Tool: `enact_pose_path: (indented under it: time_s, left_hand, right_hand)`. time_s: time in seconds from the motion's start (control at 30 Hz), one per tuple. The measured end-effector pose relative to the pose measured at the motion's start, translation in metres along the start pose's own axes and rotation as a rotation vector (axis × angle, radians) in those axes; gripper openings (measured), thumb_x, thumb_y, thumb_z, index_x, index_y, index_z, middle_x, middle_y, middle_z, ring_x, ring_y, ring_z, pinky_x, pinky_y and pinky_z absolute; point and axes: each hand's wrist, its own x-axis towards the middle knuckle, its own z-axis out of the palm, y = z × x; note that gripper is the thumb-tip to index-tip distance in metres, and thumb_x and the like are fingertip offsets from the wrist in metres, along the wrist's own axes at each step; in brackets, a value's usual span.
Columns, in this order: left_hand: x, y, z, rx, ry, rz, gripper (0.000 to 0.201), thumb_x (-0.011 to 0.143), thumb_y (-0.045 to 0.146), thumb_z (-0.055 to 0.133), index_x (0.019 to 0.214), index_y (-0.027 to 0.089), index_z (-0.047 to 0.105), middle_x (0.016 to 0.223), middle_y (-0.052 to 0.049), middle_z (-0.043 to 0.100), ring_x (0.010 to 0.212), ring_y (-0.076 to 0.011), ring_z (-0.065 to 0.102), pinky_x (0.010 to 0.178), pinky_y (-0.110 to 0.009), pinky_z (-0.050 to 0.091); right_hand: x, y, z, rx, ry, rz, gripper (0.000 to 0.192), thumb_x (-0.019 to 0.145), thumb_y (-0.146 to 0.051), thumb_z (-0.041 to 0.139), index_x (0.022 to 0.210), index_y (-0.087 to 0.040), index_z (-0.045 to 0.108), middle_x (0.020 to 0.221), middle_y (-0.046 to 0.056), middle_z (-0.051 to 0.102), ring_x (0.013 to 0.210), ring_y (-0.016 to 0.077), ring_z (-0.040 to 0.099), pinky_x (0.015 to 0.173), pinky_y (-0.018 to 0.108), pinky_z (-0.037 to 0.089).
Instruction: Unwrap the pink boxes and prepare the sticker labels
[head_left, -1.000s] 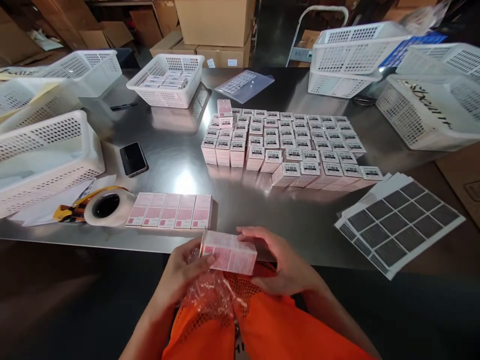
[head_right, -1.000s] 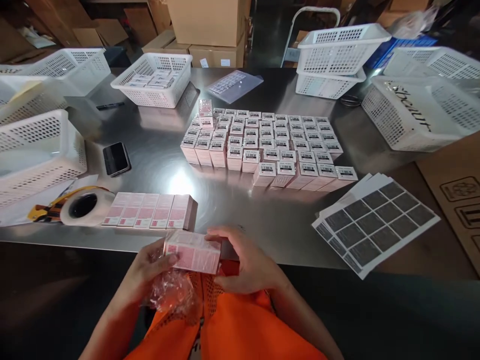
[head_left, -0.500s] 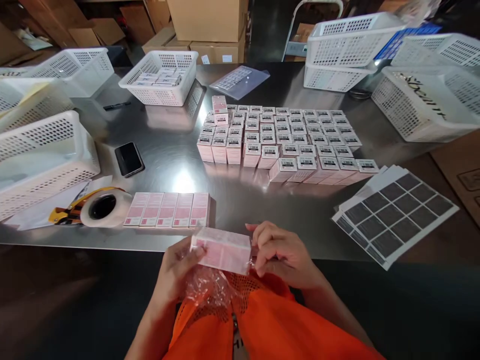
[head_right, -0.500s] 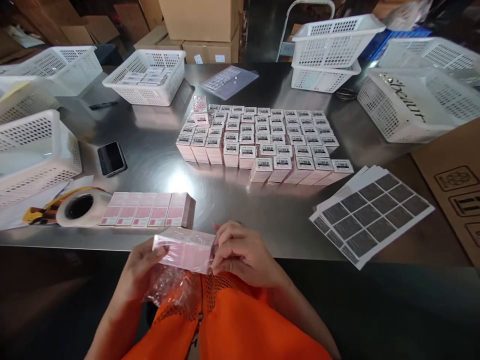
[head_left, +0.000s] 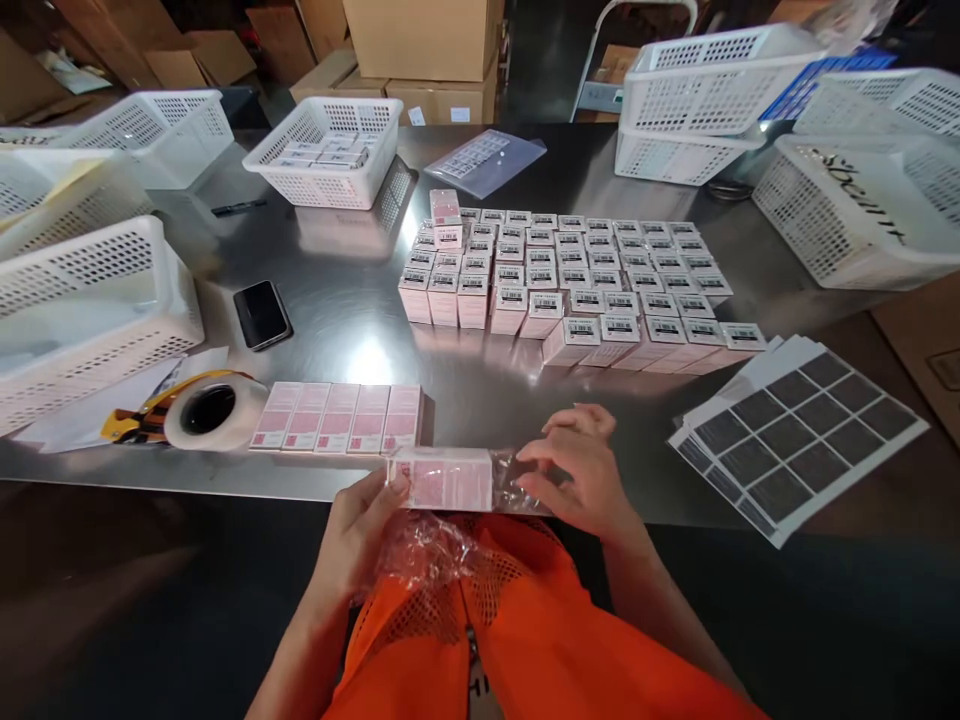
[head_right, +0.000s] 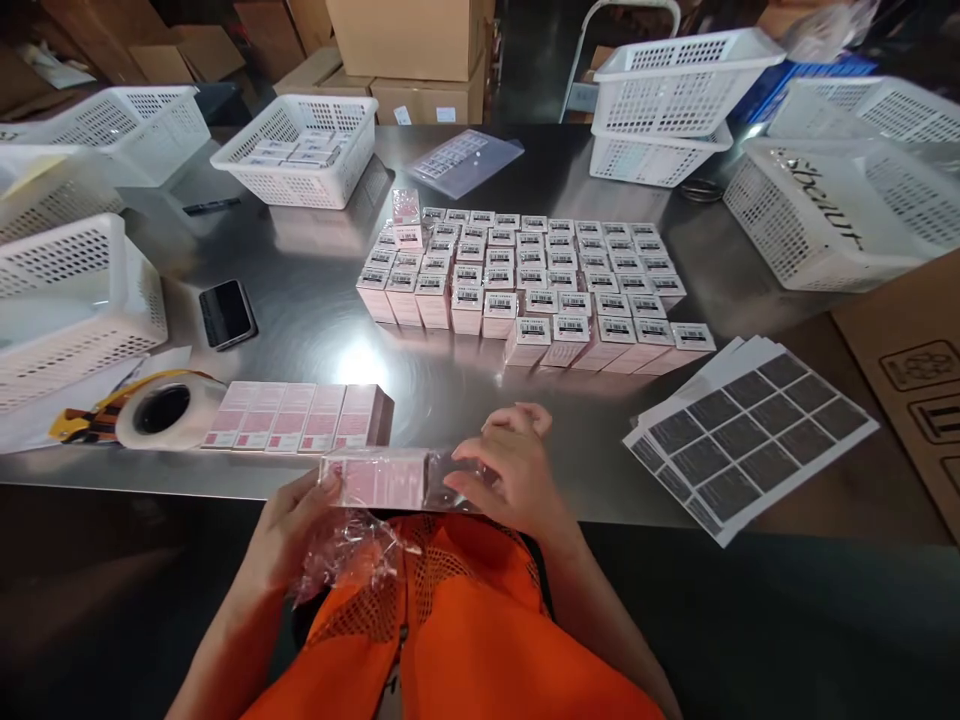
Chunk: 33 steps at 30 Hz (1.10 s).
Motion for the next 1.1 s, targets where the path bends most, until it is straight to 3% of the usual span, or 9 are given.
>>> enact_pose_path:
  time_s: [0.07, 0.13, 0.2, 0.33, 0.5, 0.7, 0.83, 0.97, 1.1]
  left_hand:
    - [-0.003, 0.0, 0.0, 0.107, 0.087, 0.045, 0.051, 0.083, 0.062, 0.064, 0.07, 0.013, 0.064, 0.056, 0.0, 0.054, 0.054, -0.0121, 0.044, 0.051, -0.023, 0.031]
    - [-0.003, -0.002, -0.001, 0.245, 0.191, 0.134, 0.051, 0.086, 0.061, 0.06, 0.07, 0.014, 0.066, 0.055, 0.0, 0.054, 0.054, -0.013, 0.045, 0.051, -0.023, 0.031]
    - [-0.002, -0.006, -0.002, 0.346, 0.237, 0.207, 0.046, 0.088, 0.057, 0.059, 0.078, 0.014, 0.071, 0.057, 0.0, 0.058, 0.056, -0.0146, 0.049, 0.053, -0.024, 0.035]
    - [0.003, -0.019, 0.004, 0.344, 0.209, 0.288, 0.039, 0.093, 0.05, 0.054, 0.082, 0.015, 0.07, 0.061, -0.001, 0.061, 0.057, -0.0154, 0.053, 0.055, -0.024, 0.039]
    - [0.003, -0.031, 0.019, 0.24, 0.065, 0.379, 0.045, 0.099, 0.046, 0.044, 0.063, 0.019, 0.05, 0.057, 0.001, 0.049, 0.053, -0.0127, 0.043, 0.052, -0.024, 0.035]
    - [-0.007, -0.029, 0.019, 0.274, -0.102, 0.474, 0.034, 0.078, 0.036, 0.071, 0.053, 0.019, 0.058, 0.051, 0.0, 0.048, 0.05, -0.0124, 0.041, 0.053, -0.027, 0.029]
    - [-0.01, -0.031, 0.012, 0.172, 0.04, 0.444, 0.041, 0.071, 0.03, 0.076, 0.042, 0.02, 0.049, 0.046, 0.001, 0.043, 0.048, -0.012, 0.038, 0.052, -0.028, 0.03]
    - [-0.015, -0.042, 0.007, -0.085, 0.24, 0.316, 0.036, 0.069, 0.033, 0.077, 0.048, 0.02, 0.05, 0.05, 0.001, 0.05, 0.049, -0.0132, 0.045, 0.053, -0.027, 0.042]
    - [-0.009, -0.048, 0.001, -0.384, 0.373, 0.101, 0.022, 0.064, 0.033, 0.076, 0.066, 0.02, 0.059, 0.059, 0.001, 0.062, 0.047, -0.0141, 0.054, 0.048, -0.026, 0.048]
  right_hand:
    - [-0.003, -0.007, 0.004, -0.199, -0.032, 0.021, 0.017, 0.089, -0.047, 0.069, 0.098, -0.033, 0.073, 0.103, 0.005, 0.069, 0.112, 0.0302, 0.057, 0.104, 0.053, 0.032]
    - [-0.007, -0.012, 0.01, -0.198, -0.081, 0.11, 0.029, 0.09, -0.05, 0.067, 0.113, -0.033, 0.071, 0.137, 0.008, 0.057, 0.13, 0.0354, 0.046, 0.106, 0.055, 0.033]
    - [-0.011, -0.012, 0.02, -0.078, -0.086, 0.226, 0.042, 0.088, -0.056, 0.066, 0.121, -0.029, 0.069, 0.144, 0.011, 0.049, 0.134, 0.0367, 0.042, 0.107, 0.056, 0.037]
    - [-0.015, -0.005, 0.041, 0.312, 0.015, 0.544, 0.045, 0.08, -0.06, 0.072, 0.107, -0.024, 0.072, 0.126, 0.012, 0.056, 0.117, 0.0308, 0.056, 0.101, 0.05, 0.048]
    - [-0.014, -0.002, 0.059, 1.136, 0.119, 0.928, 0.043, 0.07, -0.053, 0.083, 0.089, -0.023, 0.06, 0.093, 0.002, 0.067, 0.084, 0.0202, 0.067, 0.079, 0.04, 0.059]
    - [-0.001, -0.004, 0.067, 1.224, 0.232, 1.019, 0.037, 0.063, -0.038, 0.087, 0.086, -0.02, 0.064, 0.078, -0.001, 0.068, 0.068, 0.0155, 0.064, 0.067, 0.03, 0.057]
    - [0.013, -0.012, 0.077, 1.29, 0.13, 1.023, 0.033, 0.067, -0.04, 0.084, 0.09, -0.022, 0.07, 0.081, 0.0, 0.069, 0.069, 0.0151, 0.063, 0.064, 0.026, 0.054]
    - [0.02, -0.024, 0.078, 1.411, -0.12, 1.034, 0.041, 0.063, -0.041, 0.088, 0.095, -0.02, 0.074, 0.077, 0.0, 0.068, 0.065, 0.0131, 0.061, 0.058, 0.022, 0.051]
    - [0.016, -0.031, 0.082, 1.475, -0.287, 0.981, 0.059, 0.063, -0.07, 0.08, 0.092, -0.019, 0.074, 0.072, 0.001, 0.067, 0.06, 0.0158, 0.062, 0.062, 0.029, 0.055]
